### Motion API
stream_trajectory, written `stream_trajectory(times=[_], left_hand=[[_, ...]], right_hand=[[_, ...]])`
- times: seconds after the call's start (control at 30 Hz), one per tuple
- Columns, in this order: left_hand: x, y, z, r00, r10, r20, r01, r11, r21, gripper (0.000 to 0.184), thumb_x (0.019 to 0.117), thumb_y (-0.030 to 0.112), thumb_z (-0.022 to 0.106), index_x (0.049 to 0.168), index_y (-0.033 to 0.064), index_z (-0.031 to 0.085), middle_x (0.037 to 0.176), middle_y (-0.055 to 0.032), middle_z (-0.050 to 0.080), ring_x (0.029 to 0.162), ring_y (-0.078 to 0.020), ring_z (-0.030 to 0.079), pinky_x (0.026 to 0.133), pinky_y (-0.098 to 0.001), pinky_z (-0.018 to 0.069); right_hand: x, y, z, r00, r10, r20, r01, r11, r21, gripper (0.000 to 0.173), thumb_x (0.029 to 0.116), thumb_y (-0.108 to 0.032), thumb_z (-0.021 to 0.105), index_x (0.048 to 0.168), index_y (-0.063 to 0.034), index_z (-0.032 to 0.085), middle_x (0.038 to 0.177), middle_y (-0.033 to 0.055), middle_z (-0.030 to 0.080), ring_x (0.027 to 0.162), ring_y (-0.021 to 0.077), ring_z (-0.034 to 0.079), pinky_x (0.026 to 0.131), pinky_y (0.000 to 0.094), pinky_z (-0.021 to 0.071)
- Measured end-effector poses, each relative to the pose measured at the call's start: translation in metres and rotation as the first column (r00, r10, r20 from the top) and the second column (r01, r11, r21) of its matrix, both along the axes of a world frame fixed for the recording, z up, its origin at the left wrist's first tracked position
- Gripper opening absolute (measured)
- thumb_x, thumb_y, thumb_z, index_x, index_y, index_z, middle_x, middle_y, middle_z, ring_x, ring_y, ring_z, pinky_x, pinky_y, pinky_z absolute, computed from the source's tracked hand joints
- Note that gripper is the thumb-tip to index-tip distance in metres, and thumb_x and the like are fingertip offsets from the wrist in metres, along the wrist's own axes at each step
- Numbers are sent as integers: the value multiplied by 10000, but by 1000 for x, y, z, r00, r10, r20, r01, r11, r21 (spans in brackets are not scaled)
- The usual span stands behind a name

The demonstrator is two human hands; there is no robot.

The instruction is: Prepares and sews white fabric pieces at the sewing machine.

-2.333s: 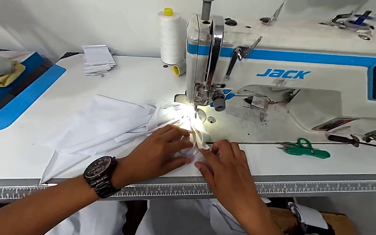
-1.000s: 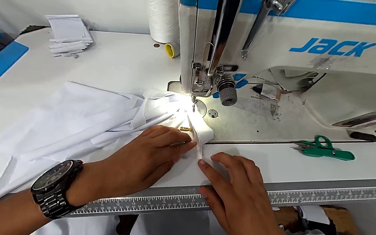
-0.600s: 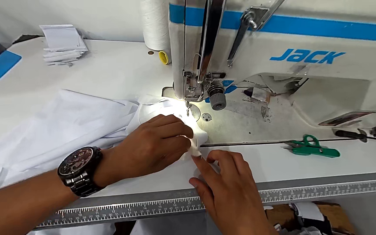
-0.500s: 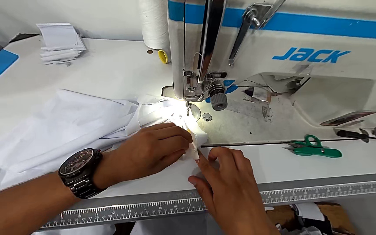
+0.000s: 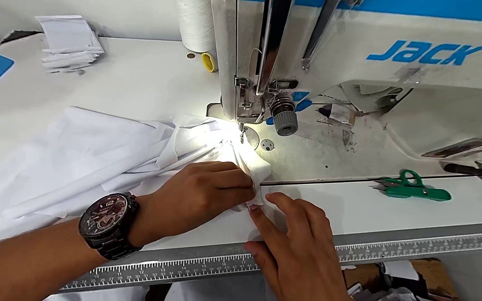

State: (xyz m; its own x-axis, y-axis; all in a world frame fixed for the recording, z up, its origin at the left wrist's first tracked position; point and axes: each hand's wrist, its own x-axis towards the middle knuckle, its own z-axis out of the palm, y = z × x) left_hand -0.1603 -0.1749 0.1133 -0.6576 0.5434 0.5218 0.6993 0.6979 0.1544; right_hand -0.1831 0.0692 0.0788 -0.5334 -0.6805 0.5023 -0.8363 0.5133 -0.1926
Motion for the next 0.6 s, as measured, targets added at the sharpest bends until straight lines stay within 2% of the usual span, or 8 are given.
stream_trajectory(times=[0.13, 0.27, 0.4, 0.53, 0.6], left_hand=[[1, 2, -1, 1000, 21, 2, -21, 1000, -1, 189, 988, 47, 594, 988, 66, 782, 1057, -50, 748, 1043, -173, 693, 905, -291, 572], [1, 3, 0, 999, 33, -2, -33, 998, -50, 202, 995, 45, 578, 1010, 67, 778, 1057, -50, 742, 1046, -181, 689, 904, -295, 568], [2, 4, -1, 999, 39, -10, -40, 996, -81, 211, 995, 47, 574, 1020, 69, 783, 1056, -46, 741, 1046, -187, 683, 893, -301, 560], [6, 0, -1, 994, 105, 28, -106, 994, 34, 259, 1043, 173, 530, 1008, 63, 762, 1046, -49, 732, 1060, -175, 671, 927, -314, 551], [1, -2, 4, 980, 199, -4, -198, 978, 67, 240, 1023, 153, 529, 1066, 43, 738, 1073, -91, 714, 1056, -194, 668, 923, -326, 555]], right_hand=[[0, 1, -1, 1000, 2, -6, -2, 1000, 10, 498, 1046, -582, 407, 1300, -276, 708, 1358, 56, 633, 1127, 263, 582, 933, 421, 442], [2, 1, -3, 999, 17, -39, -16, 999, 29, 522, 1060, -559, 387, 1311, -225, 701, 1389, -8, 636, 1115, 231, 570, 920, 392, 419], [1, 2, -2, 996, 33, -78, -29, 998, 57, 551, 1067, -555, 366, 1318, -195, 700, 1373, -19, 655, 1091, 212, 590, 910, 379, 427], [0, 1, 2, 994, 50, -96, -42, 996, 85, 556, 1071, -545, 366, 1325, -180, 701, 1341, -9, 678, 1036, 197, 622, 884, 366, 451], [0, 1, 3, 995, 48, -91, -41, 996, 84, 559, 1069, -543, 373, 1323, -169, 704, 1328, -3, 686, 1007, 193, 629, 873, 363, 456]])
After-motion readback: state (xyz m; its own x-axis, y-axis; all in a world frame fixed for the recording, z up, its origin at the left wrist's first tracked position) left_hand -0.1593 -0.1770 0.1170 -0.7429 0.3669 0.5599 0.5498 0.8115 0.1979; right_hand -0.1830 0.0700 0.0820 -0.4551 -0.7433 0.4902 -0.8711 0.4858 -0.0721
